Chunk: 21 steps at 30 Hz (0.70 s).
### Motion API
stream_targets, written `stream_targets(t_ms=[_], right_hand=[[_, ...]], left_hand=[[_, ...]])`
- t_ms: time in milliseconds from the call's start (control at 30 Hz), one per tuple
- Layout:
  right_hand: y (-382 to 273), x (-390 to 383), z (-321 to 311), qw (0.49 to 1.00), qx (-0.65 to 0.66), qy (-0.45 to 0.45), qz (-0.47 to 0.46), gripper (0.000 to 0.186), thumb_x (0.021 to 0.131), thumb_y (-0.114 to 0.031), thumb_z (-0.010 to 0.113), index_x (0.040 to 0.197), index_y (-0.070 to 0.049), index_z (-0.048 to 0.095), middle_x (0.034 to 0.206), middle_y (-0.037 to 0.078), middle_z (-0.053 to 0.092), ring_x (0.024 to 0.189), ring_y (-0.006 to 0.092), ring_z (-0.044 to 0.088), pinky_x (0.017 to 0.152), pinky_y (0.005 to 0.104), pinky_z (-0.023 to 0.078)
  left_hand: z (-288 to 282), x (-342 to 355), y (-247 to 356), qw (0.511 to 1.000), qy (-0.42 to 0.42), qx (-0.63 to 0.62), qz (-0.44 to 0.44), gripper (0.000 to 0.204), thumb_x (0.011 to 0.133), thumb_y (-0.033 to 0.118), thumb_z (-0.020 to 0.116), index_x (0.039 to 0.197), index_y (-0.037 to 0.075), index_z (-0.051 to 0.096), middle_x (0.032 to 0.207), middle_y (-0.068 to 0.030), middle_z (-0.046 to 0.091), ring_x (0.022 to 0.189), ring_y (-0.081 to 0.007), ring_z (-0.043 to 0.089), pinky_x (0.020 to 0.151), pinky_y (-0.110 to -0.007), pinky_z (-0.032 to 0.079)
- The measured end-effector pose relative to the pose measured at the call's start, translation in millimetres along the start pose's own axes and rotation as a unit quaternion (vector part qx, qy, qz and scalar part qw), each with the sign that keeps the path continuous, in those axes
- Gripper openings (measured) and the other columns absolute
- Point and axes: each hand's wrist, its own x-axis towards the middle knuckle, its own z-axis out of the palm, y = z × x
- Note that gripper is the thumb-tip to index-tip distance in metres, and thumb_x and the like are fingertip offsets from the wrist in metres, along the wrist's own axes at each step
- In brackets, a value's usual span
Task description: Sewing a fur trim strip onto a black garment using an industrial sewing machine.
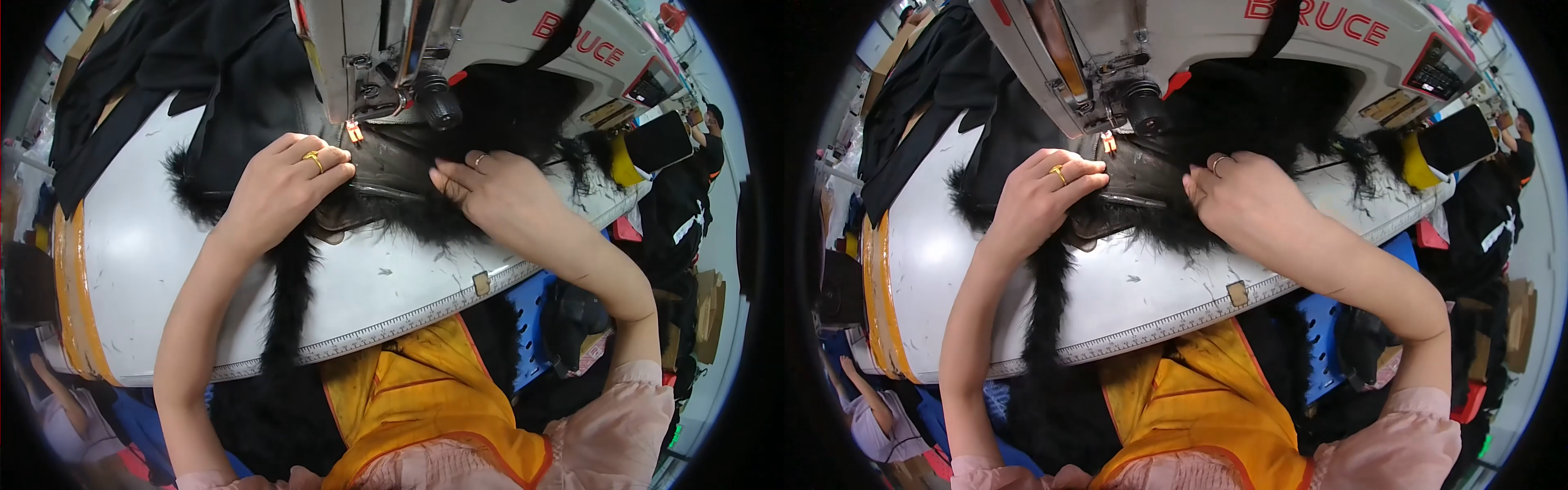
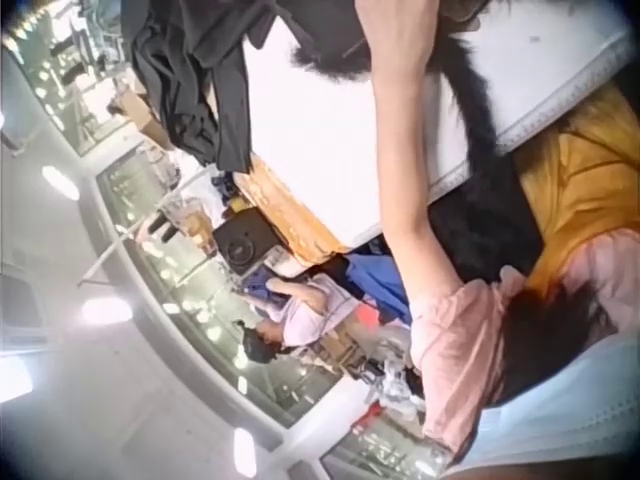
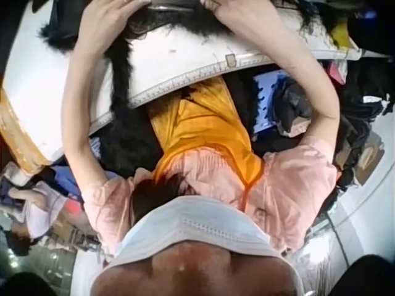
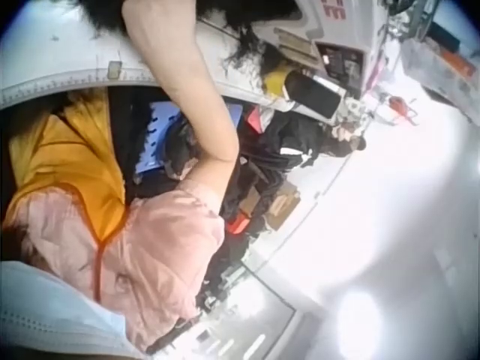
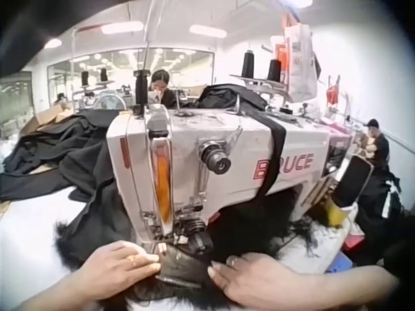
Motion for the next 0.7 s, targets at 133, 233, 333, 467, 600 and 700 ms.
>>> stream_targets(t_ms=[133, 233, 333, 467, 600, 700], right_hand=[[-7.2, -1.7, 3.8, 0.998, 0.020, 0.050, 0.014, 0.052, 0.079, -0.008, 0.055, 0.130, 0.002, 0.050, 0.135, 0.012, 0.052, 0.104, 0.0241, 0.056, 0.083, 0.0351, 0.051], [-23.6, 25.1, -12.0, 0.992, 0.055, 0.115, -0.017, 0.057, 0.077, -0.007, 0.056, 0.132, 0.002, 0.047, 0.137, 0.012, 0.047, 0.107, 0.0235, 0.054, 0.080, 0.0338, 0.053], [-32.2, 52.4, 9.3, 0.993, 0.031, 0.063, 0.092, 0.058, 0.076, -0.006, 0.058, 0.132, 0.000, 0.047, 0.120, 0.006, 0.054, 0.093, 0.0170, 0.060, 0.066, 0.0248, 0.054], [-34.0, 42.5, 27.5, 0.987, 0.036, 0.135, 0.073, 0.053, 0.078, -0.008, 0.055, 0.131, -0.007, 0.051, 0.122, 0.002, 0.056, 0.075, 0.0110, 0.061, 0.061, 0.0223, 0.053], [-28.9, 23.9, 25.7, 0.990, 0.045, 0.123, 0.059, 0.059, 0.076, -0.010, 0.055, 0.135, -0.010, 0.050, 0.140, 0.002, 0.049, 0.068, 0.0086, 0.058, 0.056, 0.0187, 0.049], [-24.8, 22.1, 23.3, 0.989, 0.037, 0.131, 0.054, 0.059, 0.076, -0.009, 0.055, 0.135, -0.012, 0.051, 0.139, 0.001, 0.051, 0.064, 0.0092, 0.056, 0.057, 0.0191, 0.050]], left_hand=[[-1.7, -0.6, 1.0, 1.000, -0.025, 0.003, -0.009, 0.024, 0.076, 0.010, 0.059, 0.099, 0.009, 0.063, 0.105, -0.0002, 0.063, 0.099, -0.0175, 0.059, 0.090, -0.031, 0.046], [1.8, -0.5, -0.3, 0.997, 0.017, -0.071, -0.020, 0.029, 0.075, 0.001, 0.057, 0.103, 0.007, 0.061, 0.105, -0.0032, 0.061, 0.098, -0.0215, 0.058, 0.087, -0.034, 0.047], [0.3, 2.6, 1.0, 0.974, -0.010, -0.147, -0.172, 0.040, 0.069, -0.010, 0.055, 0.105, 0.006, 0.058, 0.104, -0.0057, 0.059, 0.099, -0.0257, 0.056, 0.085, -0.035, 0.048], [-2.3, -5.5, -15.9, 0.980, -0.013, -0.159, -0.121, 0.047, 0.061, -0.015, 0.056, 0.103, 0.005, 0.057, 0.102, -0.0053, 0.058, 0.096, -0.0276, 0.057, 0.080, -0.037, 0.050], [-5.6, -13.0, -18.5, 0.994, -0.016, -0.098, 0.045, 0.035, 0.073, 0.008, 0.057, 0.107, 0.000, 0.061, 0.102, -0.0078, 0.059, 0.090, -0.0233, 0.058, 0.078, -0.033, 0.052], [-8.2, -10.9, -16.1, 0.996, -0.018, -0.080, 0.037, 0.037, 0.072, 0.006, 0.058, 0.108, 0.001, 0.062, 0.101, -0.0067, 0.059, 0.087, -0.0218, 0.058, 0.076, -0.032, 0.052]])
